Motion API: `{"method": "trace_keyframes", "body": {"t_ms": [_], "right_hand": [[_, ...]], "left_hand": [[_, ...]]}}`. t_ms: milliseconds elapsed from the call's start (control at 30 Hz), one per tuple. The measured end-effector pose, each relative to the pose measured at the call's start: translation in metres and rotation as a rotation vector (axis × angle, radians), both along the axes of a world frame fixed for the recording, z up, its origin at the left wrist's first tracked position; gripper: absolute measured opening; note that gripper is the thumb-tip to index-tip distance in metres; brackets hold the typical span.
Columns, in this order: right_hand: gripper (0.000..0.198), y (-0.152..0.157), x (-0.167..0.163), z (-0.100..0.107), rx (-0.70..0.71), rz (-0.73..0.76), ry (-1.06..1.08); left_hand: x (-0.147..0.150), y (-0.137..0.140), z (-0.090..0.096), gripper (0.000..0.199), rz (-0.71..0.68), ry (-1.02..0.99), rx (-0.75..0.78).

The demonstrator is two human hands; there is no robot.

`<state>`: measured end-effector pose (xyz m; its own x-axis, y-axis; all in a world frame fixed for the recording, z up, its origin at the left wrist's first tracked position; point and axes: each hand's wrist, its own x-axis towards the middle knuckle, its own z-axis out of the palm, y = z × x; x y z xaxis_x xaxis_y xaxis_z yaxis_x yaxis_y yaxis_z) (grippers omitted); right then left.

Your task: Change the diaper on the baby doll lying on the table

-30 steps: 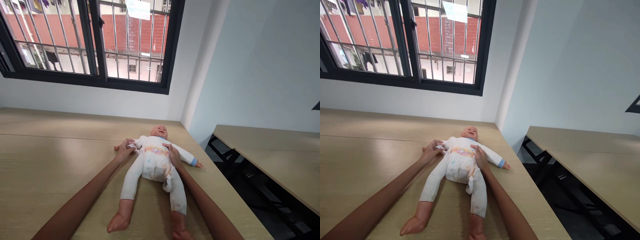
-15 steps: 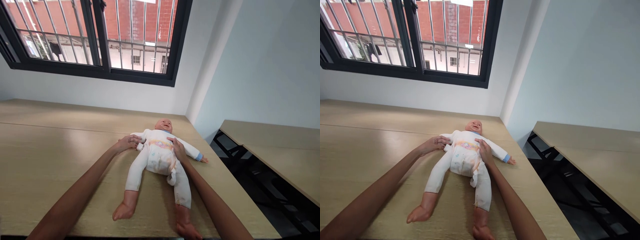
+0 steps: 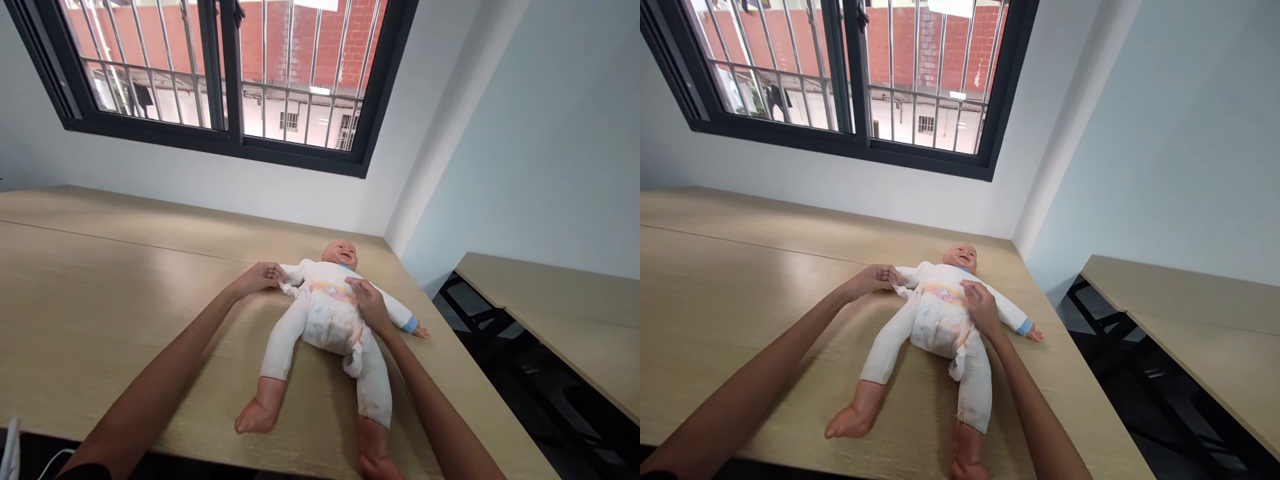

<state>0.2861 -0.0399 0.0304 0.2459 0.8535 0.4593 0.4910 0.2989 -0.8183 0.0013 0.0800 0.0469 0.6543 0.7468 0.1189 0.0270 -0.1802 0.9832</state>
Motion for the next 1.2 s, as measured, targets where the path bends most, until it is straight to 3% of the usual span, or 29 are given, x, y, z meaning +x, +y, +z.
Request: {"method": "trace_keyframes", "body": {"t_ms": [167,300,500,800,900,1067,1200], "right_hand": [[0.034,0.003,-0.034,0.034,0.059,0.198,-0.238],[0.028,0.024,-0.066,0.040,-0.002,0.346,-0.514],[0.023,0.042,-0.078,0.030,-0.206,0.248,-0.814],[0.017,0.044,-0.074,0.013,-0.088,0.184,-0.608],[0.016,0.048,-0.073,0.011,-0.079,0.139,-0.568],[0.017,0.051,-0.072,0.008,-0.050,0.112,-0.482],[0.017,0.051,-0.072,0.007,-0.047,0.109,-0.431]], "left_hand": [[0.003,-0.003,0.005,0.021,0.004,-0.121,0.048],[0.005,-0.004,0.006,0.020,0.018,-0.248,0.028],[0.013,-0.009,0.004,0.027,-0.063,-0.395,-0.093],[0.025,-0.009,-0.003,0.026,-0.115,-0.412,-0.137],[0.027,-0.009,-0.006,0.033,-0.077,-0.417,-0.170],[0.033,-0.010,-0.014,0.052,0.101,-0.408,-0.128],[0.043,-0.012,-0.025,0.056,0.064,-0.295,-0.094]]}}
